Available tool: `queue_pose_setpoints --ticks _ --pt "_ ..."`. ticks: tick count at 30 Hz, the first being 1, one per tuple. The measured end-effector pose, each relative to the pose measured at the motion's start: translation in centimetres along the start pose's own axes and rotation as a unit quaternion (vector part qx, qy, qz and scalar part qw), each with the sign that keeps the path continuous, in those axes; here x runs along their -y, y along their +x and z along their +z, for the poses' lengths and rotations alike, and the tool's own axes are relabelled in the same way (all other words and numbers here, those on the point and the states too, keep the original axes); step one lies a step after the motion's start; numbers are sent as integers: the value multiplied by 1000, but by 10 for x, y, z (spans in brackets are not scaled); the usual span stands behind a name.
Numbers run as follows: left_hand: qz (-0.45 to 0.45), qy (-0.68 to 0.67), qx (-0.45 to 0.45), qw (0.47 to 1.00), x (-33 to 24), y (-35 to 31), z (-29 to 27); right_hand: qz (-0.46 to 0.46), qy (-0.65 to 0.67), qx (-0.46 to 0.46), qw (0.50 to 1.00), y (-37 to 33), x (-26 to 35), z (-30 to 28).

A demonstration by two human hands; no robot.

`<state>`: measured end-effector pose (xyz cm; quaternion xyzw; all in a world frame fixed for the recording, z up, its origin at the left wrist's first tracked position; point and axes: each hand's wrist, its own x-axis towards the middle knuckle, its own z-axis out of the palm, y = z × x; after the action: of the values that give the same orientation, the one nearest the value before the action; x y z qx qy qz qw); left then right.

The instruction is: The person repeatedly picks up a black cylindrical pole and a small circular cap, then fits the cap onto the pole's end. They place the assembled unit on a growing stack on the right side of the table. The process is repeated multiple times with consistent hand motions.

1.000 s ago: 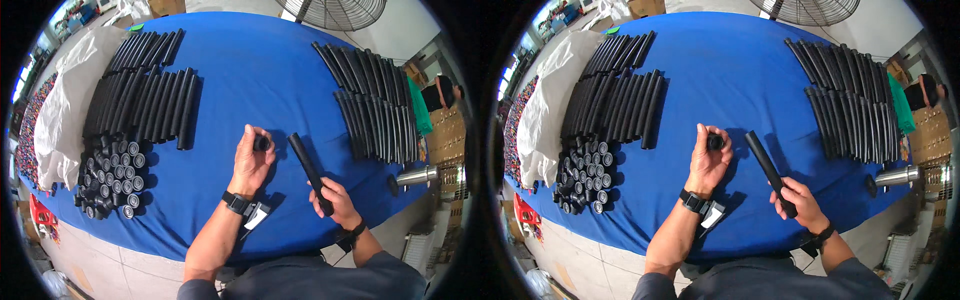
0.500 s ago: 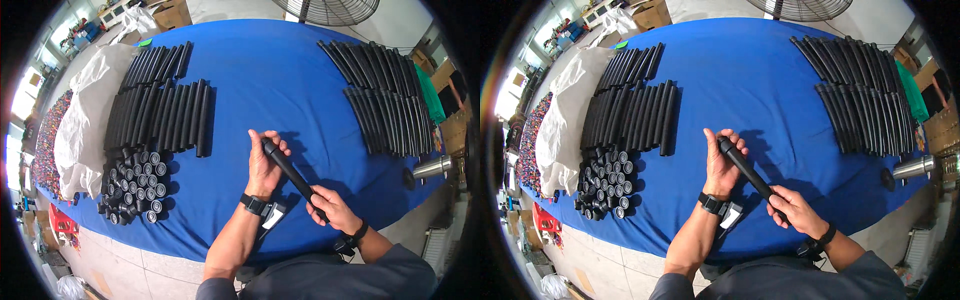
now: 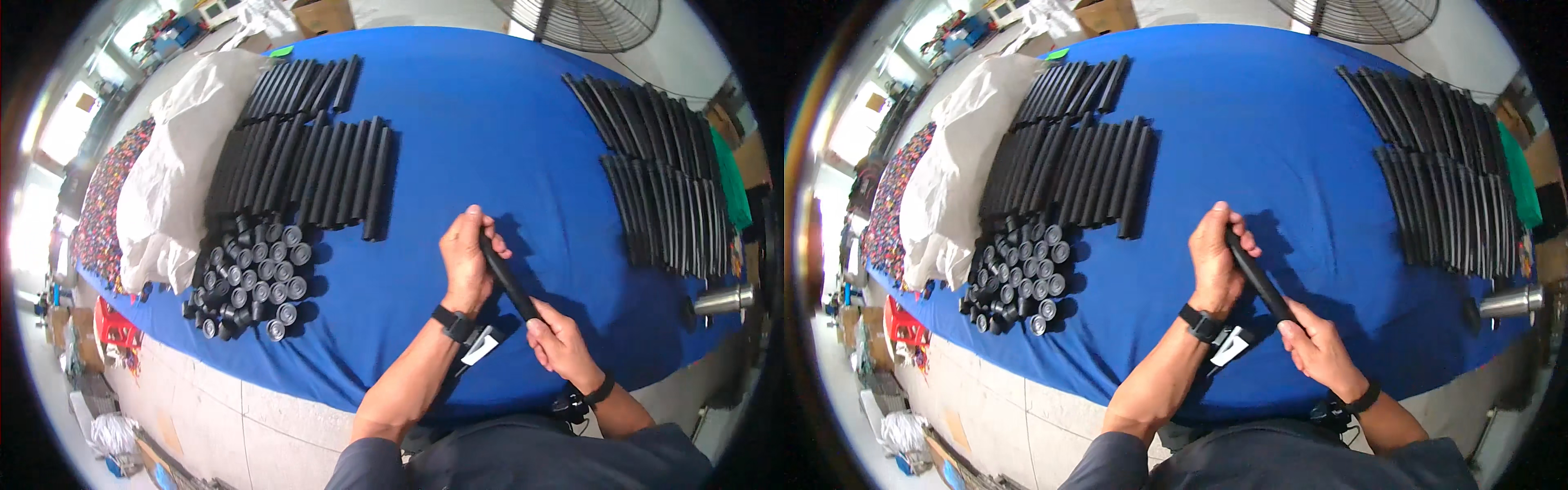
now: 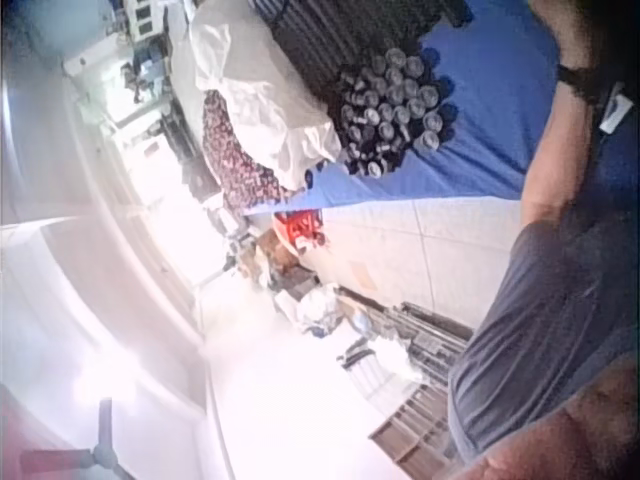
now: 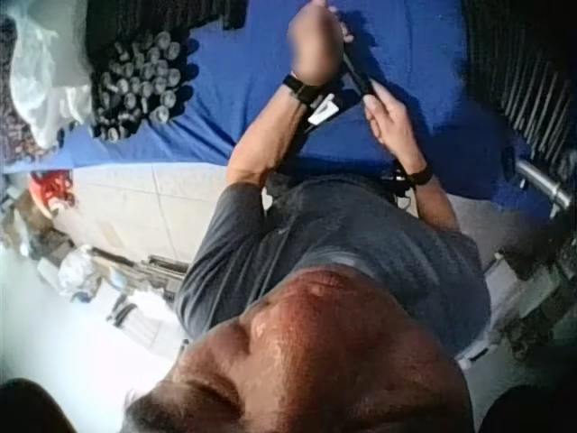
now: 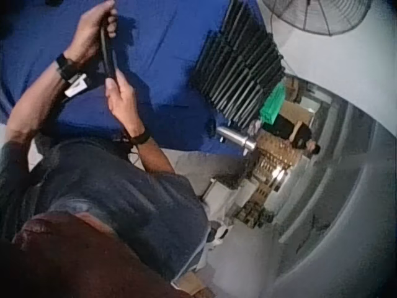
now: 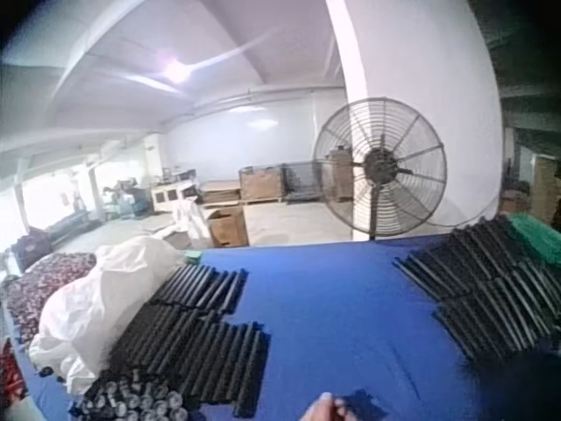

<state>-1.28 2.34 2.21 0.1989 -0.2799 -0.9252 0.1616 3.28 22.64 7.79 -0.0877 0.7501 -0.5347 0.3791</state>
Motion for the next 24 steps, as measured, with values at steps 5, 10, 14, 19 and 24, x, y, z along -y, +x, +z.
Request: queue_pose_setpoints --ticks 5,10,14,19,24 --pt "8 12 1 1000 5 1 1 -107 -130 -61 984 4 -10 5" --pt "-23 -55 42 997 1 3 -3 -275 -309 -131 901 12 -16 -7" --pt "-55 -125 42 990 -9 8 -8 -140 -157 -37 977 -2 -6 -18" --pt "-98 -159 63 980 -2 8 -17 105 154 123 975 -3 15 -10" --pt "-79 -111 13 991 -4 9 -6 46 41 127 990 1 1 -14"
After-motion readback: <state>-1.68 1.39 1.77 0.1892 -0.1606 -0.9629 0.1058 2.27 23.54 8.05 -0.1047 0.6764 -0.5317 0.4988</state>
